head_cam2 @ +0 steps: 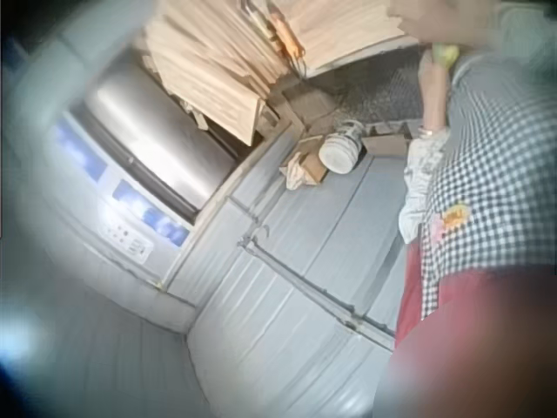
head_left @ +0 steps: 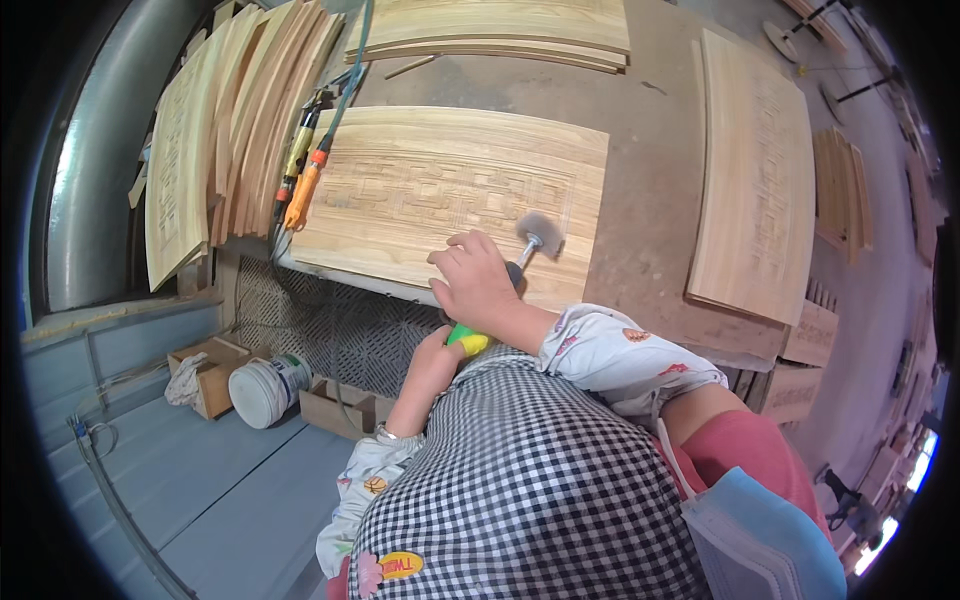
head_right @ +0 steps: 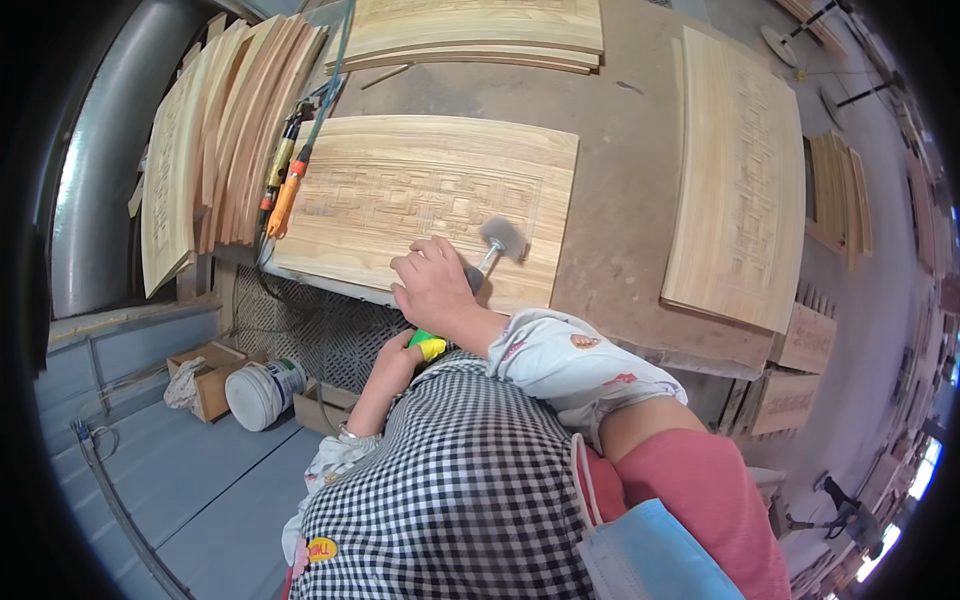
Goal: The person uses a wire brush tool to clean a carved wooden panel, then uses a utility knife to scrape and smooth the carved details. The person handles the panel and tools directly, working on the surface and edges of the wood.
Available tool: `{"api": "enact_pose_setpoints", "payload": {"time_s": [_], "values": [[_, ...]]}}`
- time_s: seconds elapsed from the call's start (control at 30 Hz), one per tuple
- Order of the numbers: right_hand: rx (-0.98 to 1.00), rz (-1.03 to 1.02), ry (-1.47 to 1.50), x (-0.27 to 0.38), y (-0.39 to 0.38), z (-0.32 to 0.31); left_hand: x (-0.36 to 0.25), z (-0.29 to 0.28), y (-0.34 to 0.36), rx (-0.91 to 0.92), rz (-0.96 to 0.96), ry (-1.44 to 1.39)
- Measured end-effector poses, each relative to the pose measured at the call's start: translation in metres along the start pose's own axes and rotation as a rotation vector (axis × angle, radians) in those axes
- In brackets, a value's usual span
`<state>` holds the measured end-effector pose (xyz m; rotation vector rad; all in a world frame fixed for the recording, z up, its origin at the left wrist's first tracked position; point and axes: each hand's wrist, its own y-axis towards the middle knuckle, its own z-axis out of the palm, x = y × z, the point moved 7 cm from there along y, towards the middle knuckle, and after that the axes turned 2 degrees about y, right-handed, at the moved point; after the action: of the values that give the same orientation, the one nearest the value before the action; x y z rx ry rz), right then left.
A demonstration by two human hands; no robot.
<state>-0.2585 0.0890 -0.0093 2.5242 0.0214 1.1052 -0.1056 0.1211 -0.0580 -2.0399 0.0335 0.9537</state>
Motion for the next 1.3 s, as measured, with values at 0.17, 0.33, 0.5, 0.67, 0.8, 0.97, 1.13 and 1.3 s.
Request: {"api": "enact_pose_setpoints", "payload": {"time_s": [0.17, 0.33, 0.5, 0.67, 0.8, 0.97, 1.13, 1.3], "values": [[-0.145, -0.091, -0.023, -0.004, 0.012, -0.012, -0.029, 0.0, -0.008, -0.011, -0.014, 0.061], [-0.088, -0.11, 0.09, 0.013, 0.004, 0.007, -0.011, -0.01, -0.025, -0.115, -0.091, 0.081], [-0.069, -0.11, 0.073, 0.023, -0.007, 0.014, 0.004, -0.011, -0.031, -0.07, -0.01, 0.046], [-0.18, -0.186, 0.087, 0.015, 0.023, 0.01, -0.012, -0.016, -0.018, -0.13, -0.032, 0.046], [-0.17, -0.033, 0.002, 0.012, -0.009, -0.004, -0.011, -0.009, -0.014, 0.03, 0.061, 0.141], [-0.281, -0.1, -0.037, -0.013, 0.02, -0.028, -0.029, 0.001, 0.012, 0.018, 0.082, 0.057], [-0.289, 0.044, -0.016, -0.028, -0.002, -0.04, -0.049, 0.009, 0.018, 0.103, 0.038, 0.155], [-0.349, -0.047, -0.018, -0.049, 0.037, -0.051, -0.064, 0.024, 0.05, 0.051, 0.015, -0.108]]}}
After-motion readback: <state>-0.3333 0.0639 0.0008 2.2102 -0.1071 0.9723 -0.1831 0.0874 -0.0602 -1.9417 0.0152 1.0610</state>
